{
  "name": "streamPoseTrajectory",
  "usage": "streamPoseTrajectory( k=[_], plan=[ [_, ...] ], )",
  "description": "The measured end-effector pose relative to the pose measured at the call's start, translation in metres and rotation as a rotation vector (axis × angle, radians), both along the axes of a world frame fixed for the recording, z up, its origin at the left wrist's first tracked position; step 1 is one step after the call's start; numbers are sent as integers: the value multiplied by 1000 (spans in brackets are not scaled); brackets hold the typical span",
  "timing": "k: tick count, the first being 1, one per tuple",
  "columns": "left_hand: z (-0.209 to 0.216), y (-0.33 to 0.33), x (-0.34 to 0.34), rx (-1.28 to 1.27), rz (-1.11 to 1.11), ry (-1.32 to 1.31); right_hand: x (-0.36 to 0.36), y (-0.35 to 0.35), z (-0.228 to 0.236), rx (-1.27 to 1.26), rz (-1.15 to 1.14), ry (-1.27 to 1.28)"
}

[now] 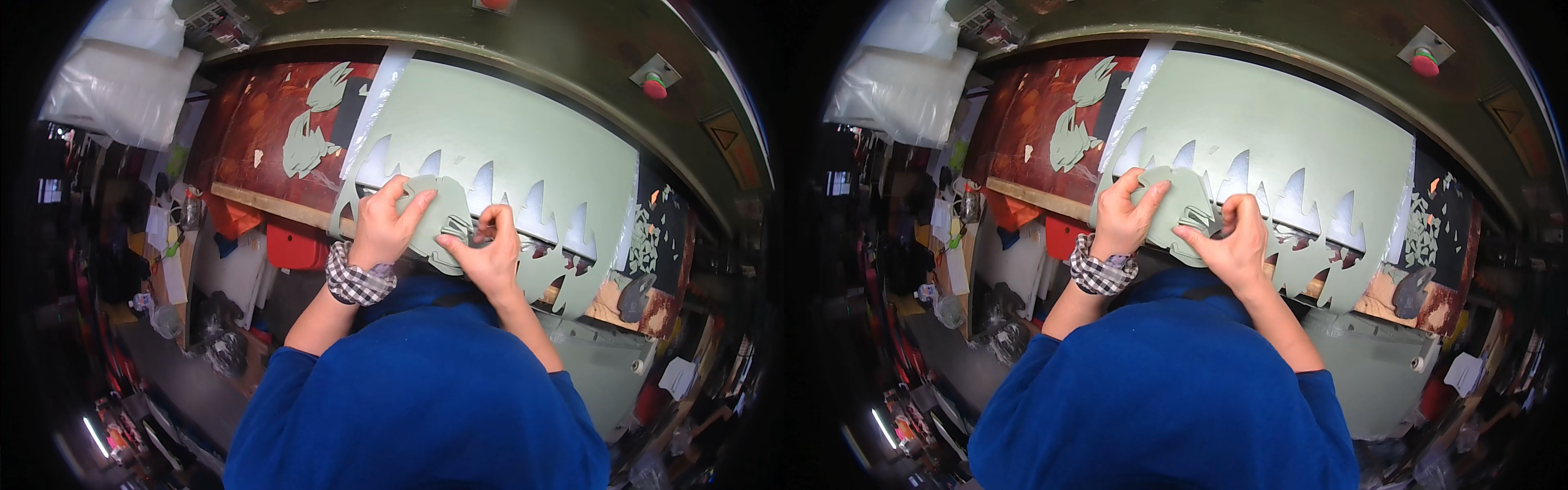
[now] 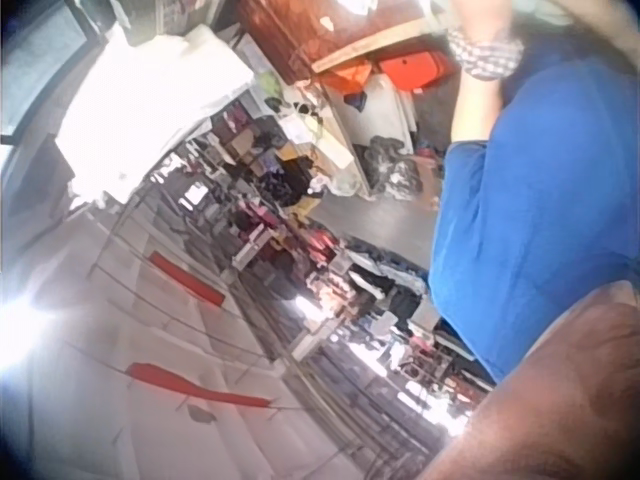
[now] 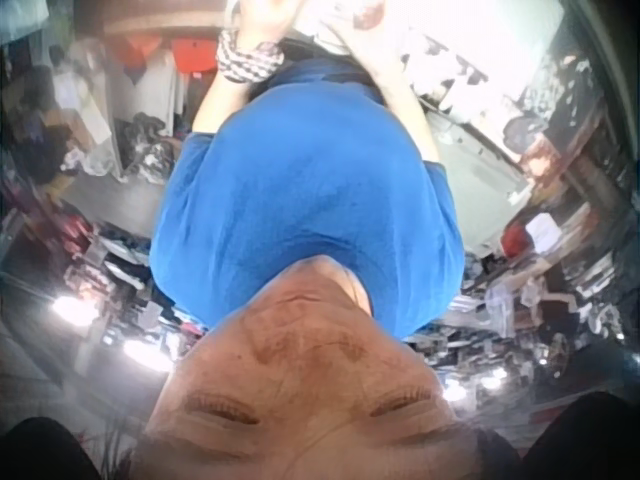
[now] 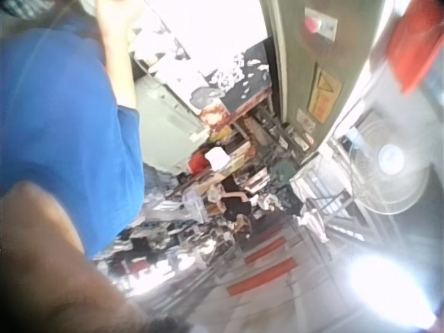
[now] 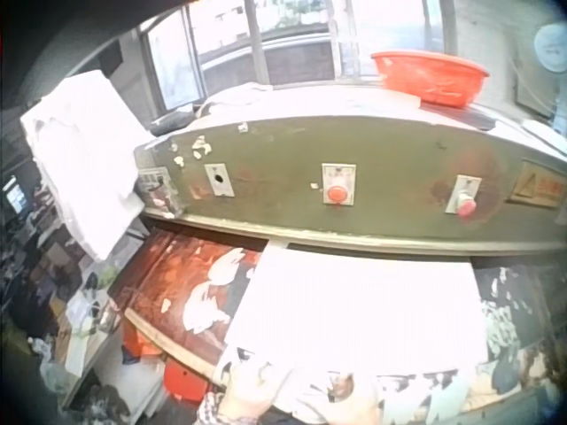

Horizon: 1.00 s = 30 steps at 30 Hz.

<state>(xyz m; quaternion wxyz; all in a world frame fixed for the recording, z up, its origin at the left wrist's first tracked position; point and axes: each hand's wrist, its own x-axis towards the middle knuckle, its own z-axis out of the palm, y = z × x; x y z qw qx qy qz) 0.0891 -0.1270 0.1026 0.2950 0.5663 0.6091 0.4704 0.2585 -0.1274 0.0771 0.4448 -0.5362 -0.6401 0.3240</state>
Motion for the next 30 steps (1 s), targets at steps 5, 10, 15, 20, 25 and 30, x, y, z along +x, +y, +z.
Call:
streamPoseTrajectory(
  k=[5,10,15,20,25,30],
  plan=[
    [-5,-6,-10,-220,-2,129,9,8,0,580,340,-439],
    [-3,-13,-12,-181,15,147,7,11,-8,721,528,-411],
    [8,-16,-43,49,277,-219,36,27,1,-93,-32,658],
    [2,-23,-49,147,251,-100,33,18,-2,-395,389,183],
    [3,-29,-38,189,266,-38,-5,3,2,-325,531,324],
    [9,-28,-40,236,103,81,-24,10,12,-746,612,532]
  ],
)
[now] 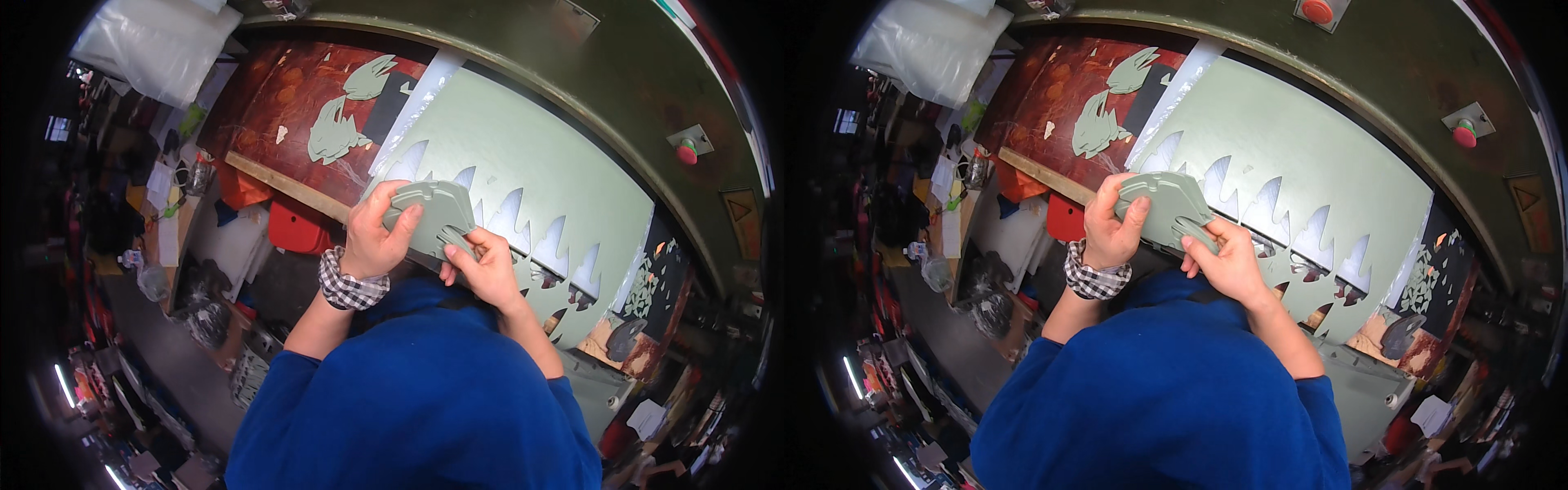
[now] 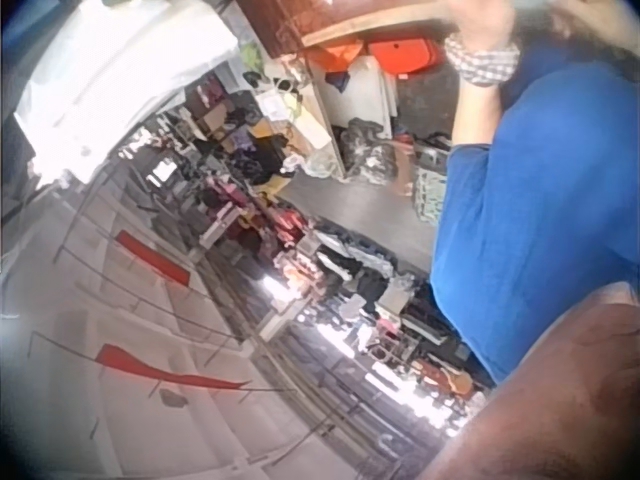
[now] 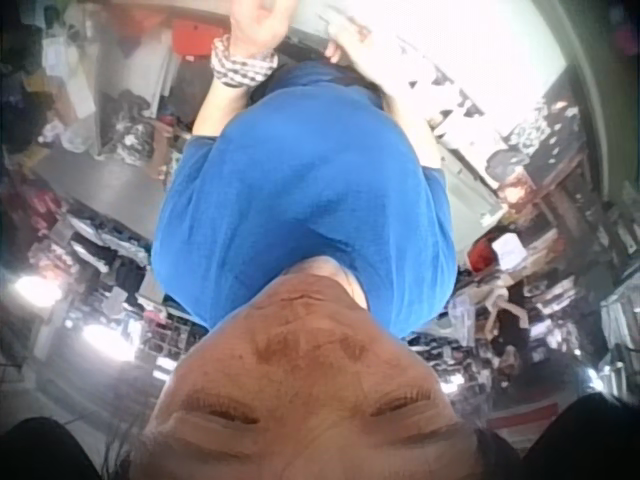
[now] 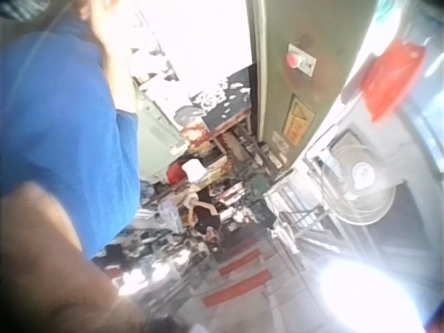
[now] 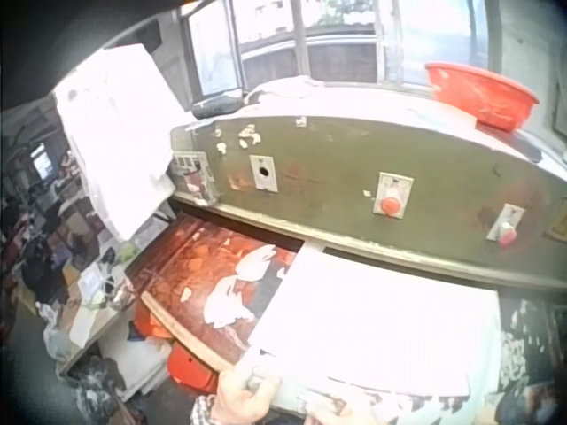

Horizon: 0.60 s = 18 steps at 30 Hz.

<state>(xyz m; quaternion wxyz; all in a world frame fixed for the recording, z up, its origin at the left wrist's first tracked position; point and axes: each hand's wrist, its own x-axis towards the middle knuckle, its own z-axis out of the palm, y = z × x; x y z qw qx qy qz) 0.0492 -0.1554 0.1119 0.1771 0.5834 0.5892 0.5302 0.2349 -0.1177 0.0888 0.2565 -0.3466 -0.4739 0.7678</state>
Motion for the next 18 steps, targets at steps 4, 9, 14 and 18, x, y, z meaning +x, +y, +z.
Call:
streamPoseTrajectory(
  k=[4,9,14,18],
  plan=[
    [-5,3,-3,41,27,40,-7,5,-2,30,-73,-48],
    [-9,1,-14,-36,-20,-37,-17,5,3,-34,19,-62],
    [-6,2,-25,-60,-198,-42,-23,16,15,12,189,-147],
    [-9,6,-28,-46,-153,-168,-21,21,14,-120,290,-67]
  ],
)
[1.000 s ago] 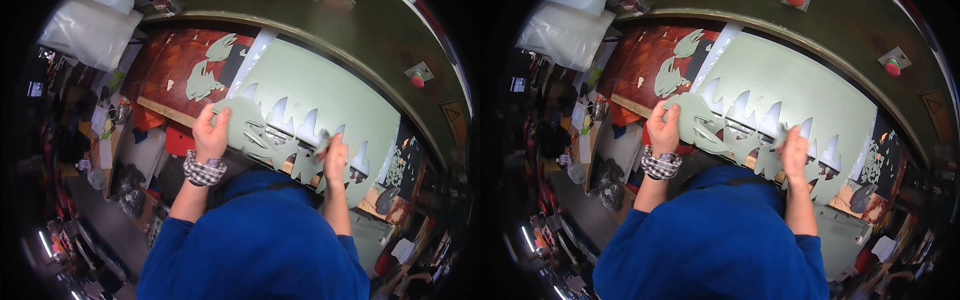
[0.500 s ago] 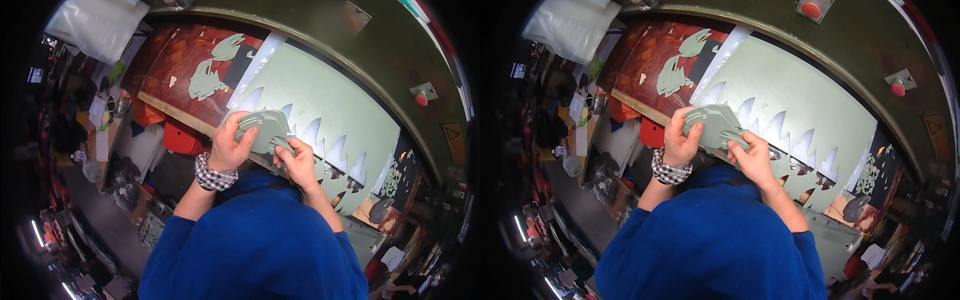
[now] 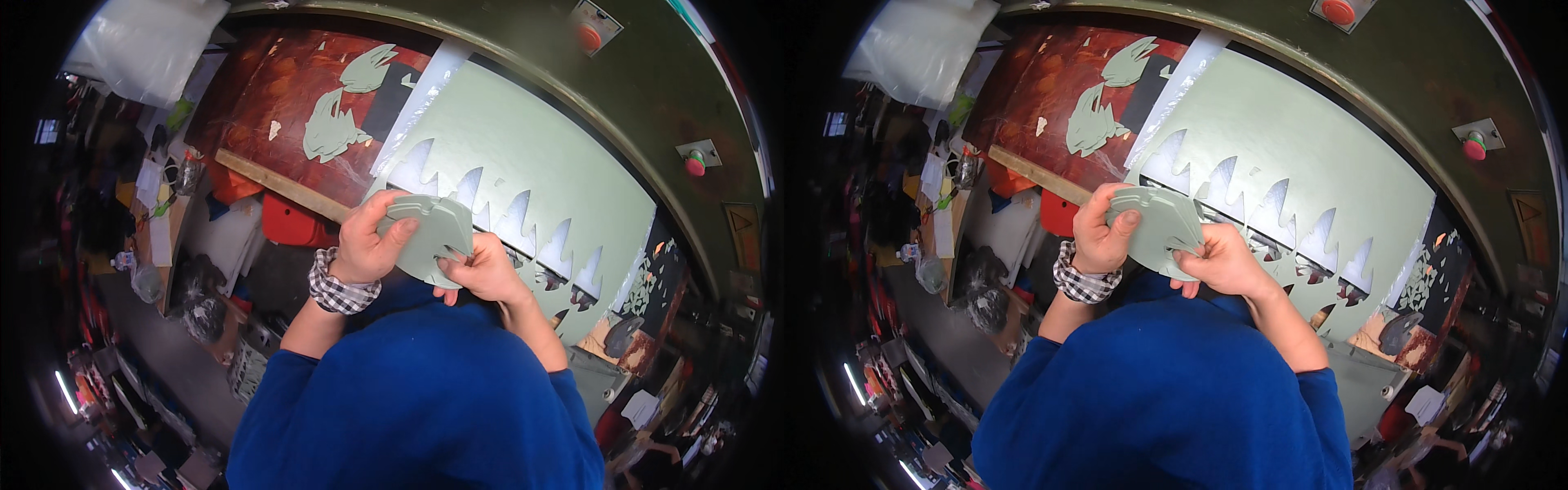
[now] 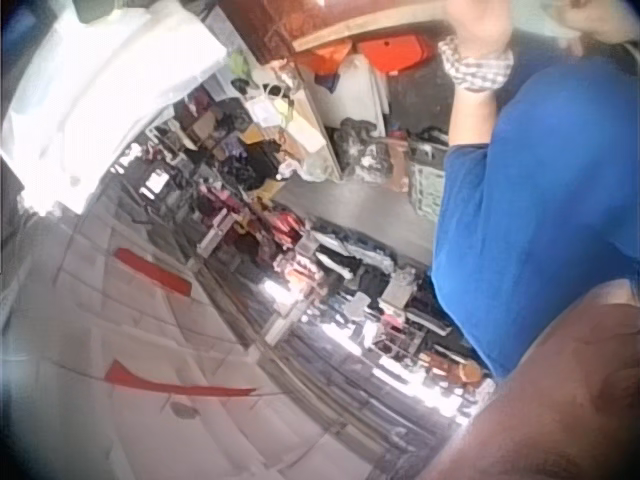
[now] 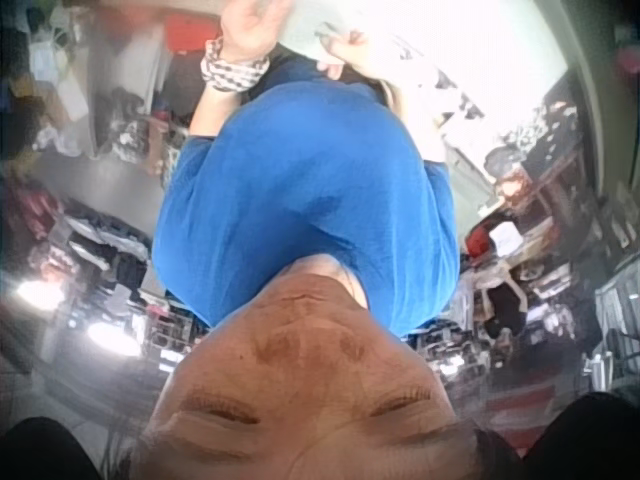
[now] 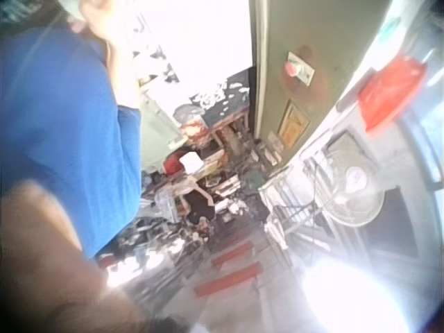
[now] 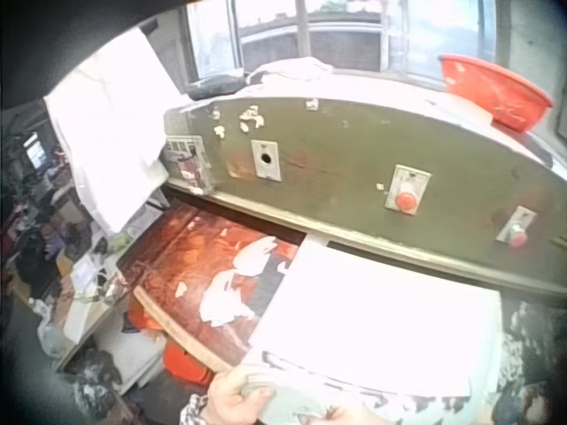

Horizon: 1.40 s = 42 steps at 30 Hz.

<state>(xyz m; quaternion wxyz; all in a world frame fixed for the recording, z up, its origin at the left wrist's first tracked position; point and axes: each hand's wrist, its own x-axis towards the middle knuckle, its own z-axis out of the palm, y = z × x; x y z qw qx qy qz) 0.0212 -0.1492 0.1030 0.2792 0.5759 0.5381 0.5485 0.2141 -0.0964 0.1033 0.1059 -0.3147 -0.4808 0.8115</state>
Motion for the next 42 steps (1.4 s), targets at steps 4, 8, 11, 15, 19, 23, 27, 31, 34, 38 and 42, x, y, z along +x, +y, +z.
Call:
streamPoseTrajectory(
  k=[4,8,11,15,19,23,27,31,34,38,42],
  plan=[
    [-8,6,-3,-47,66,-56,6,-7,-8,-34,-165,148],
    [-16,12,-15,-124,122,-219,10,-13,-13,-102,-198,478],
    [-21,17,-23,-147,108,-353,8,-13,-16,-291,-235,589],
    [-26,21,-24,-106,48,-352,-3,-13,-25,-326,-256,537],
    [-26,23,-24,-136,56,-241,-9,-14,-36,-458,-215,702],
    [-24,29,-27,-136,70,-96,-12,-15,-42,-452,-260,707],
    [-24,35,-28,-92,117,27,-15,-15,-37,-461,-341,615],
    [-27,40,-28,-25,120,99,-17,-12,-29,-445,-363,371],
    [-29,43,-29,-16,57,45,-17,-7,-28,-462,-473,307],
    [-29,48,-29,-40,0,48,-15,0,-35,-428,-468,464],
    [-28,49,-29,-83,-36,-1,-14,-1,-41,-507,-449,581]
  ],
)
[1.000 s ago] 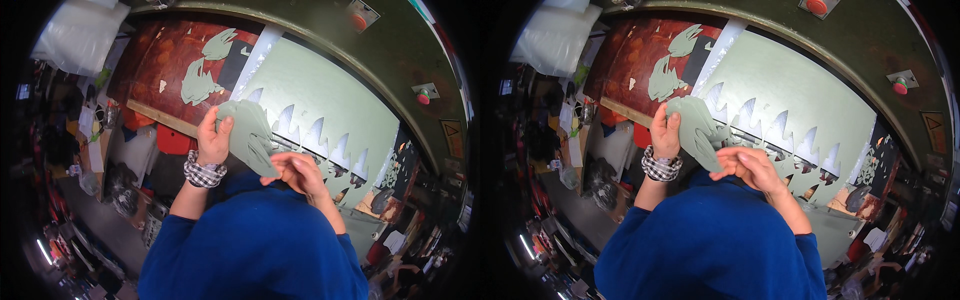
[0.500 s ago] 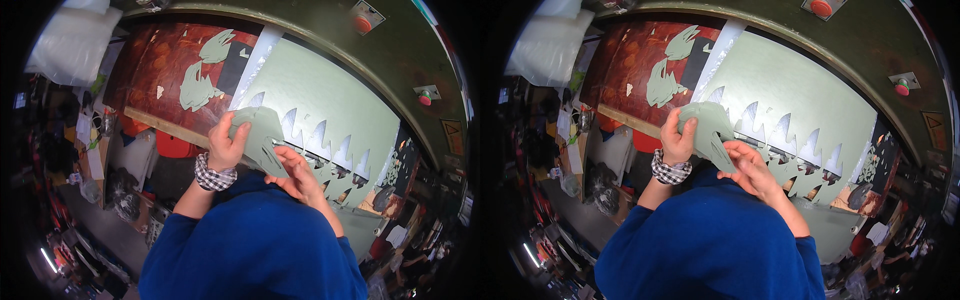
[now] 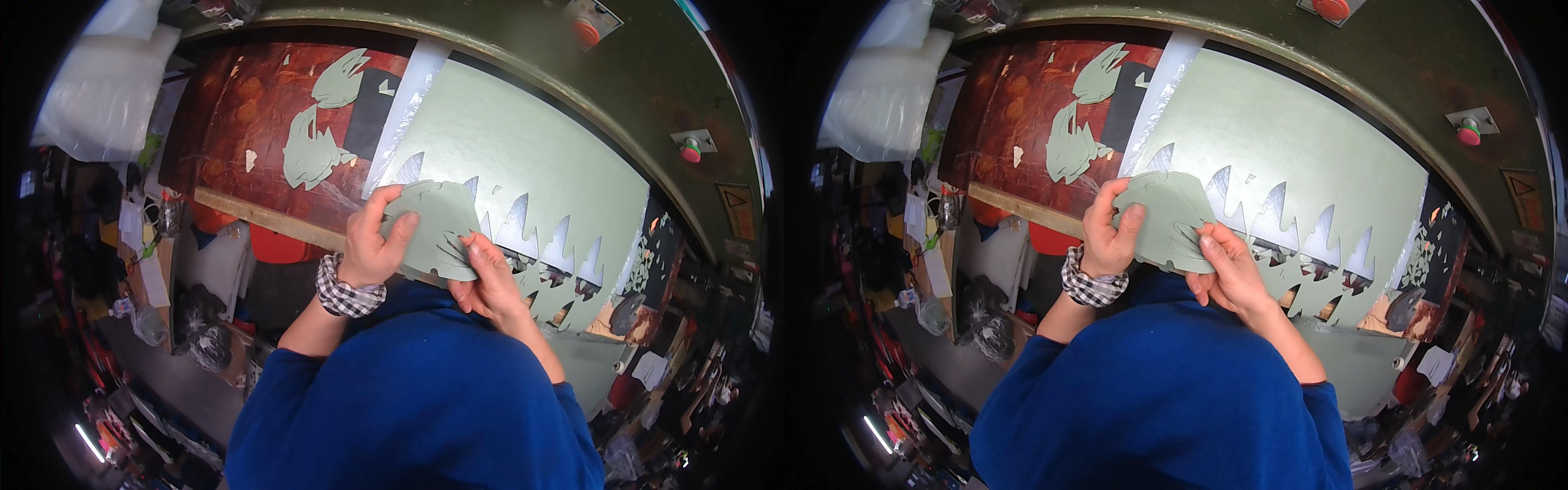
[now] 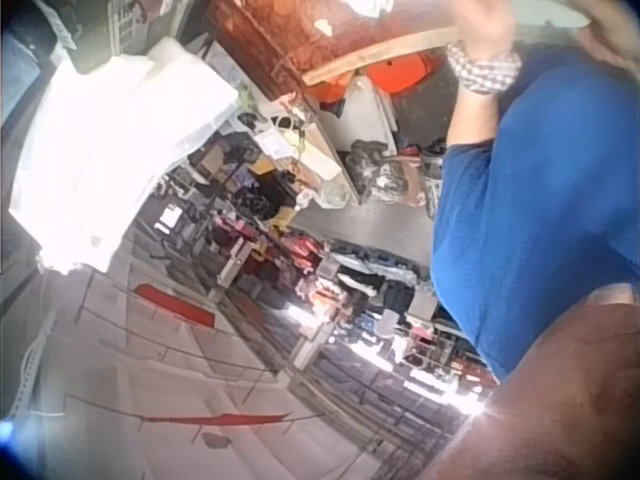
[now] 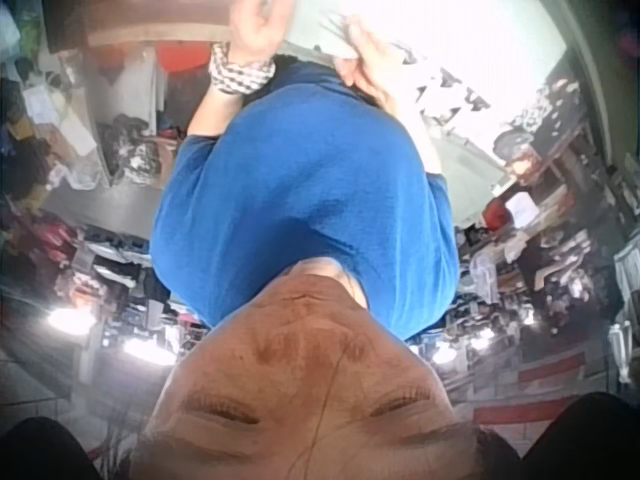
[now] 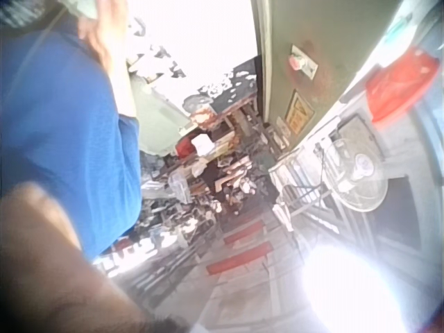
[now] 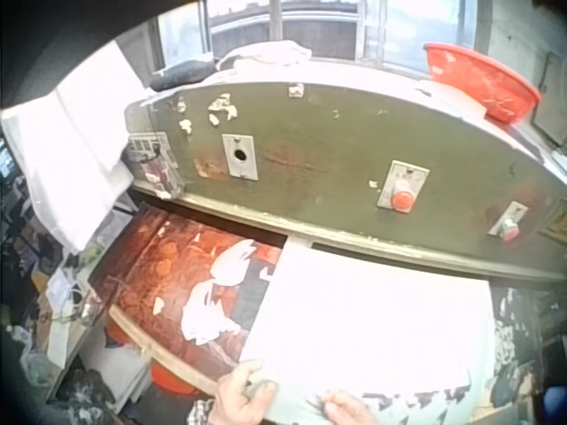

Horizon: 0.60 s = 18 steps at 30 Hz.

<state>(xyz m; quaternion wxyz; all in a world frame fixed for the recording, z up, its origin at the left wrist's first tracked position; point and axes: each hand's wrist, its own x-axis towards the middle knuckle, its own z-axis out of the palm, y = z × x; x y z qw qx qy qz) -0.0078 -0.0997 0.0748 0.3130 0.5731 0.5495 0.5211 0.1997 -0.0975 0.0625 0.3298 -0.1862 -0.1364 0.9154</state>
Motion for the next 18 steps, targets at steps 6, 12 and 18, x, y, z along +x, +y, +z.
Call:
streamPoseTrajectory(
  k=[6,12,18],
  plan=[
    [-4,0,-5,-111,32,-86,-5,-7,-2,97,54,-3],
    [-13,-2,-8,-325,-16,-297,3,-1,-11,-30,170,74],
    [-19,-8,-16,-249,-9,-274,-2,-4,-19,3,40,-81]
  ],
)
